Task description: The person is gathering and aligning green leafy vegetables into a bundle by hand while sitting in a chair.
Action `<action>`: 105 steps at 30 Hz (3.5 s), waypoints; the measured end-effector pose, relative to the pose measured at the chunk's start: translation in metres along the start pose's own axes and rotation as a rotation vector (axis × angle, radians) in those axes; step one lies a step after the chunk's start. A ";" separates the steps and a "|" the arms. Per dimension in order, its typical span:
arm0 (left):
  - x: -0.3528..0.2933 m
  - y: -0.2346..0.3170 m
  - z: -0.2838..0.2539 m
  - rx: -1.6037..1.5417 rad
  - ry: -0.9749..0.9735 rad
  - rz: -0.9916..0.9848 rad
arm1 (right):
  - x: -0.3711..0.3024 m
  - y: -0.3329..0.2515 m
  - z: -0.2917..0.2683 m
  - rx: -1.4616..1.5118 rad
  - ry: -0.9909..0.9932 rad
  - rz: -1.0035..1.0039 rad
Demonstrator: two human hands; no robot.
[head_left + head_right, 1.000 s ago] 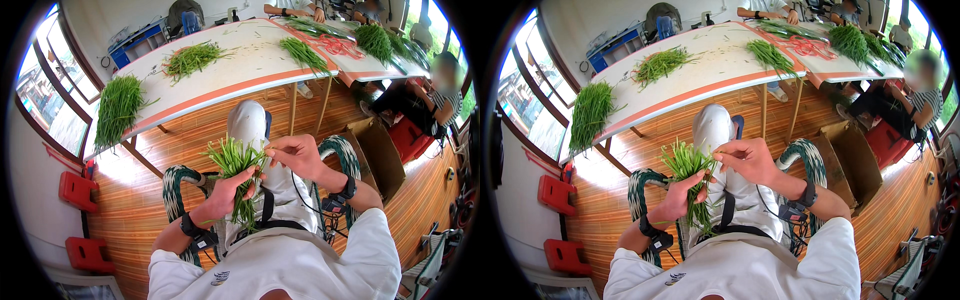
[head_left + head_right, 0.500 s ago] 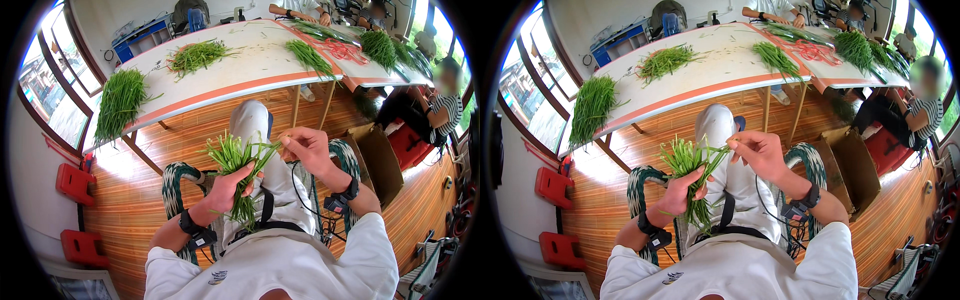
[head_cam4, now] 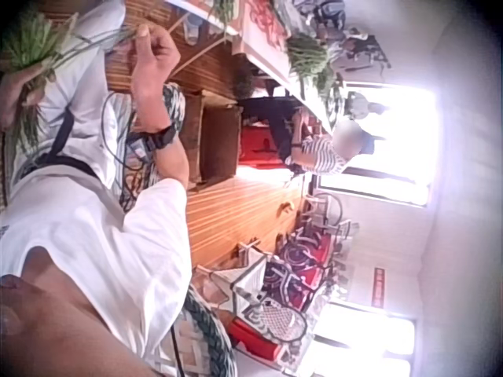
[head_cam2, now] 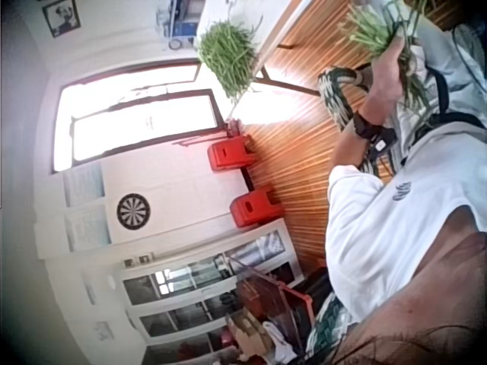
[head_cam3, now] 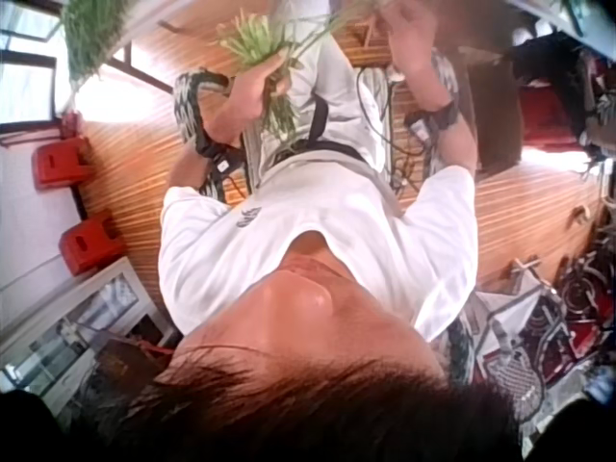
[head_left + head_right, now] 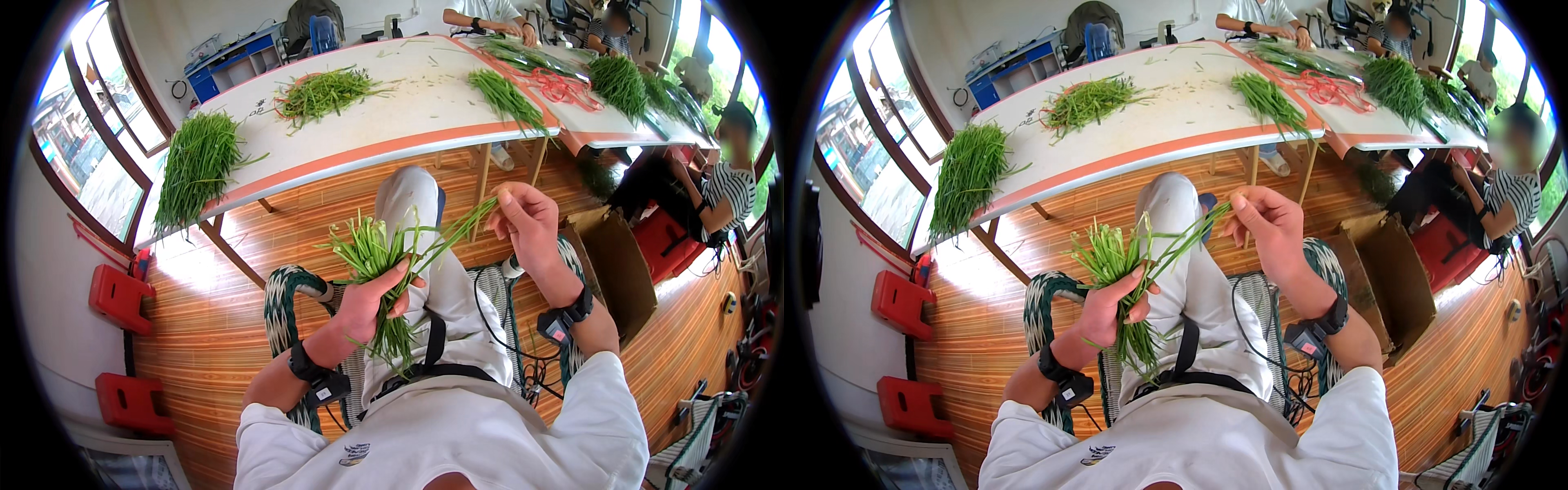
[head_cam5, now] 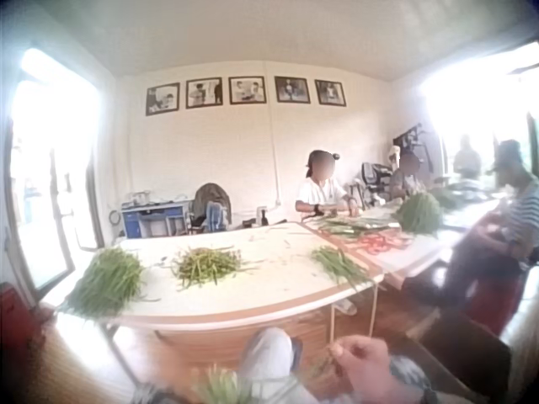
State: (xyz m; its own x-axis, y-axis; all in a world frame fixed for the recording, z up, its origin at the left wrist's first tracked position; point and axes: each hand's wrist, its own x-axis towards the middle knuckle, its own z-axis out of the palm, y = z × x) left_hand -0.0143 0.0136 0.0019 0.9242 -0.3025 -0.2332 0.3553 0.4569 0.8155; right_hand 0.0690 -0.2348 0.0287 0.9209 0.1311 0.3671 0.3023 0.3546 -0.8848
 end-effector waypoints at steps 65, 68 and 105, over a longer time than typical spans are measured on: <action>-0.005 0.001 0.009 0.257 -0.037 0.106 | -0.031 0.004 0.033 -0.199 -0.330 0.364; -0.003 -0.001 0.008 0.205 -0.026 0.080 | -0.031 0.003 0.033 -0.169 -0.340 0.366; -0.001 -0.002 -0.001 0.137 -0.044 0.048 | -0.011 -0.021 0.010 -0.173 0.030 0.084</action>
State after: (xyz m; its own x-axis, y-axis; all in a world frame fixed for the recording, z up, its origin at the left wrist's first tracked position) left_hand -0.0160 0.0135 0.0001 0.9314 -0.3211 -0.1714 0.2859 0.3539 0.8905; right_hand 0.0500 -0.2347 0.0455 0.9509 0.1249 0.2832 0.2592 0.1789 -0.9491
